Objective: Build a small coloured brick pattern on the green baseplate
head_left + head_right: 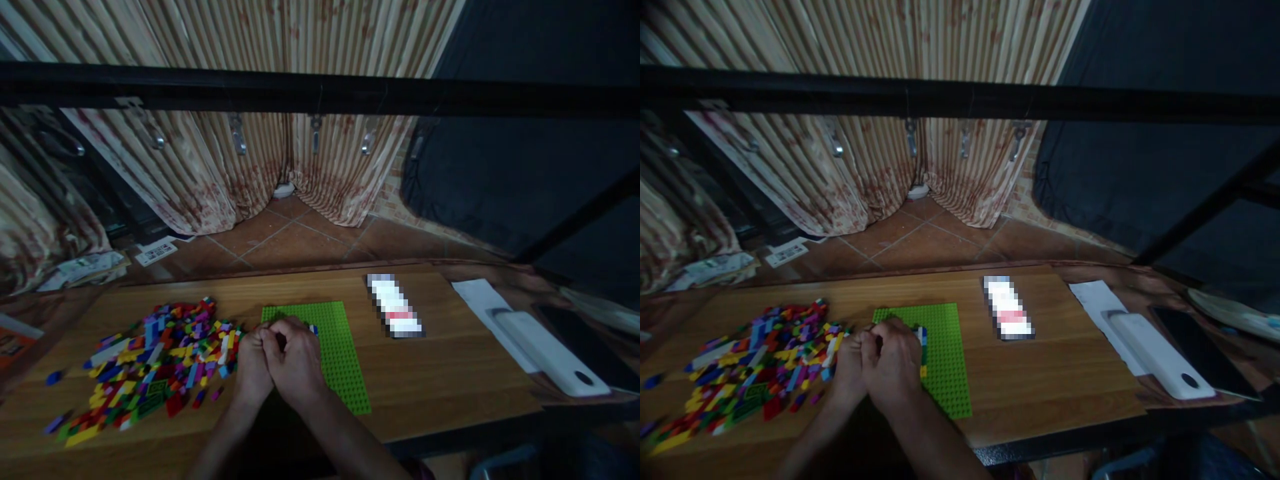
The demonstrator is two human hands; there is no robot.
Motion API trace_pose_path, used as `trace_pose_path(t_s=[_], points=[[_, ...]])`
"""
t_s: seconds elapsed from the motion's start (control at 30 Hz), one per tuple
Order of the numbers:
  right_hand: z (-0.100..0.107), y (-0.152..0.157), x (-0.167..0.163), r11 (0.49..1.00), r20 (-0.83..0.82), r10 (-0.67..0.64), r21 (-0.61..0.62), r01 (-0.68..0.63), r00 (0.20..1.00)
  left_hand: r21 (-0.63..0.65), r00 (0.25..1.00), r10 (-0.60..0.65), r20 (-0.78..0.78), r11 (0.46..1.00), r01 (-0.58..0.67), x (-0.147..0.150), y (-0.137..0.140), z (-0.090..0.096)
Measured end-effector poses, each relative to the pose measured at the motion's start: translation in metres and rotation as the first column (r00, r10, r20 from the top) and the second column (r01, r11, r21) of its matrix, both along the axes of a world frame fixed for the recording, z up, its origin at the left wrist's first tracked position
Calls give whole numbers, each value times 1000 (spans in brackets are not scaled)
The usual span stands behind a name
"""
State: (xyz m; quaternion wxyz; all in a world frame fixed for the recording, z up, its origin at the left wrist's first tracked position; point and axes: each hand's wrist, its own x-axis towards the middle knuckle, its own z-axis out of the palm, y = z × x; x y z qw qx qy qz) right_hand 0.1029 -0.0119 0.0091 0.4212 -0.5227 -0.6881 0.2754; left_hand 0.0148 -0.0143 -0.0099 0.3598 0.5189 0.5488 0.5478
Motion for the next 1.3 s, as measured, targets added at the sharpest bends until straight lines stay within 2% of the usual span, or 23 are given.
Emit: trace_pose_path(t_s=[0.37, 0.7, 1.13, 1.23, 1.3], points=[[0, -1, 3, 999, -9, 44, -2, -44, 999, -43, 1000, -9, 10, 999, 9, -2, -1, -5], [0, 0, 10, 990, -27, 139, 13, -139, 990, -20, 990, 3, -143, 1000, -6, -2, -5, -6], [-3, 2, 15, 982, 3, 180, 49, -180, 984, -75, 949, -24, -313, 997, 0, -2, -9, -2], [-2, 5, 18, 983, 36, 169, 73, -171, 985, -94, 929, 4, -369, 995, -41, -4, -9, -1], [-2, 11, 24, 988, 75, 112, 95, -118, 991, -81, 914, 47, -402, 993, -87, -9, -8, -1]])
